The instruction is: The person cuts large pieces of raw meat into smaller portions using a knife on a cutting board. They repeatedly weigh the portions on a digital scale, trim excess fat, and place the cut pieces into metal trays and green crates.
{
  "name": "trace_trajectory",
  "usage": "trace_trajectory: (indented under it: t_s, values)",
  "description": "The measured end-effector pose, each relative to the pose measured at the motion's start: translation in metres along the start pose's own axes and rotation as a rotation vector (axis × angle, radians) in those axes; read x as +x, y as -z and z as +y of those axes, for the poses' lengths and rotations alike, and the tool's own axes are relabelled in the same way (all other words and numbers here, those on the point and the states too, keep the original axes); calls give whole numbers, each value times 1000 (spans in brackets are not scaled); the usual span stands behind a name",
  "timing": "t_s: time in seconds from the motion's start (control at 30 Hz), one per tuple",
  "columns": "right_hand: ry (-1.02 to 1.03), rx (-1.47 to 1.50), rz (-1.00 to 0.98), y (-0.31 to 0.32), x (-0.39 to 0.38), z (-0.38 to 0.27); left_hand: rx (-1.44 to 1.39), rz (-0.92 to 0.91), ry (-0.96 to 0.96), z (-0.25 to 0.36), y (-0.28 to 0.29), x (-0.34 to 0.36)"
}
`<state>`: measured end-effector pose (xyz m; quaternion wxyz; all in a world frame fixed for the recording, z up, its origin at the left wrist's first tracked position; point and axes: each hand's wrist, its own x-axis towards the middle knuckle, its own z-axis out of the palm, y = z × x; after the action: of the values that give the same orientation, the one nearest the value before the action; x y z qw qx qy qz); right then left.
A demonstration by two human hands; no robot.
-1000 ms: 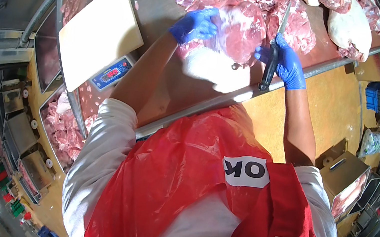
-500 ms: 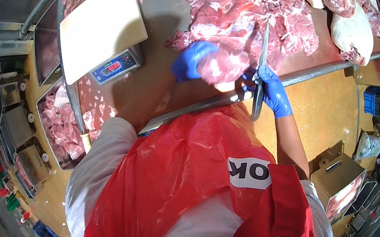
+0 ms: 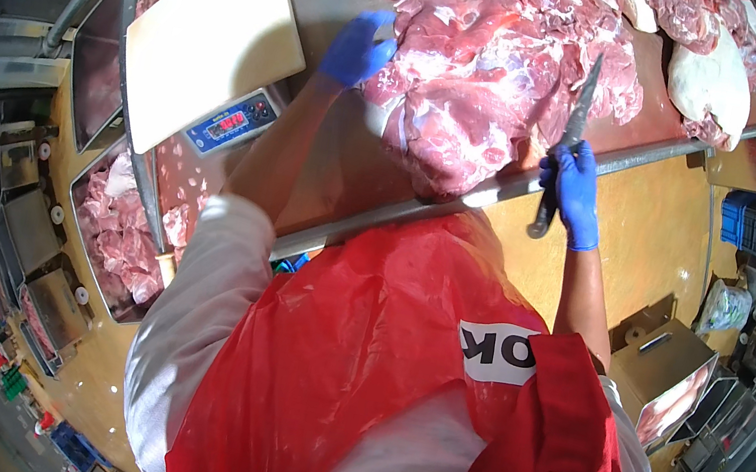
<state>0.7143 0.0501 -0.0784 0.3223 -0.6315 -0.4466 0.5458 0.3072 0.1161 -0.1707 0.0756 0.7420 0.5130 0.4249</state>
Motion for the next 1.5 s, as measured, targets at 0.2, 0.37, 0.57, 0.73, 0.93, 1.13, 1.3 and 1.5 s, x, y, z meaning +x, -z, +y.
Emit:
trace_trajectory:
  t_s: [0.2,0.37,0.57,0.73,0.93,1.13,1.3,1.5]
  values:
    - [25,12,-235,-59,0,-32,145,-388,300,-54,-48,115]
    - [35,-86,-214,-78,14,-21,349,-966,387,-30,-72,178]
    - [180,-387,-186,-122,65,-32,107,-1124,299,-77,-93,186]
    - [201,-655,-249,-143,182,-77,-6,-1076,318,-68,-75,179]
    - [87,-637,-451,-148,274,-82,-70,-942,269,-26,-54,191]
    - [480,-953,-635,-135,135,-48,-85,-675,242,-30,-29,166]
    - [420,-1113,-748,-166,165,-77,-88,-652,124,1,6,159]
    - [476,-1229,-769,-138,67,-39,-24,-406,-123,-4,43,113]
